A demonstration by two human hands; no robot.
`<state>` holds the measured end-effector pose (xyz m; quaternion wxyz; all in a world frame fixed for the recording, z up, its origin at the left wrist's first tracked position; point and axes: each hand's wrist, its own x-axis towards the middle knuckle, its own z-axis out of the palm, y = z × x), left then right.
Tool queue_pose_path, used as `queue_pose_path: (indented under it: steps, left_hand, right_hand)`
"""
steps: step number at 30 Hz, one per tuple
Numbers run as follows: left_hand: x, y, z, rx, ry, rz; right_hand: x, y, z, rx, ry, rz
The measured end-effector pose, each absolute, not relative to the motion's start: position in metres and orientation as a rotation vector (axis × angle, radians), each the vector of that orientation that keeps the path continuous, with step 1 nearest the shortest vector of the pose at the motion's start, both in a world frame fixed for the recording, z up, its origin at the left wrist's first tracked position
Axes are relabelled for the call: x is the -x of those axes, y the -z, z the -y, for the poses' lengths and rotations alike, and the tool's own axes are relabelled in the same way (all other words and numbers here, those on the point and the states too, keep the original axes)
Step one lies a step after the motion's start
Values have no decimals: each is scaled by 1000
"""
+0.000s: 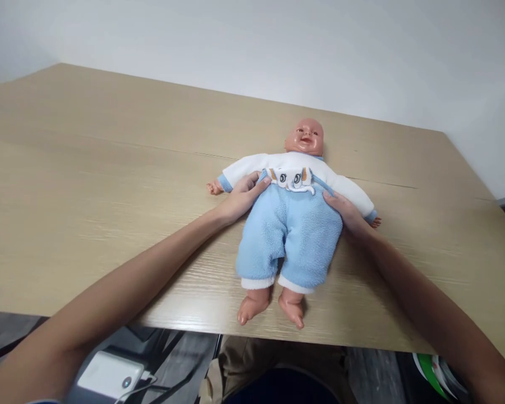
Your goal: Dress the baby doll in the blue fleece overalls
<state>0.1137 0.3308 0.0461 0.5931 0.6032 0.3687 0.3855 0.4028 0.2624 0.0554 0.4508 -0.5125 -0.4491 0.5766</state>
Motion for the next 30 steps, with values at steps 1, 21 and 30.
queue_pose_path:
  steps: [1,21,30]
  left_hand:
    - [-113,-47,-330,-1377,-888,-844]
    - [-82,-46,-329,-1276,-725,-647]
    - [-42,-58,-349,-1630,-382,-522]
  right_hand:
    - [-403,-57,-261,1255,-1467,1081]
    - [-398,-53,-251,1204,-1458,979]
    - [-472,-52,-262,1179,-1143,2055]
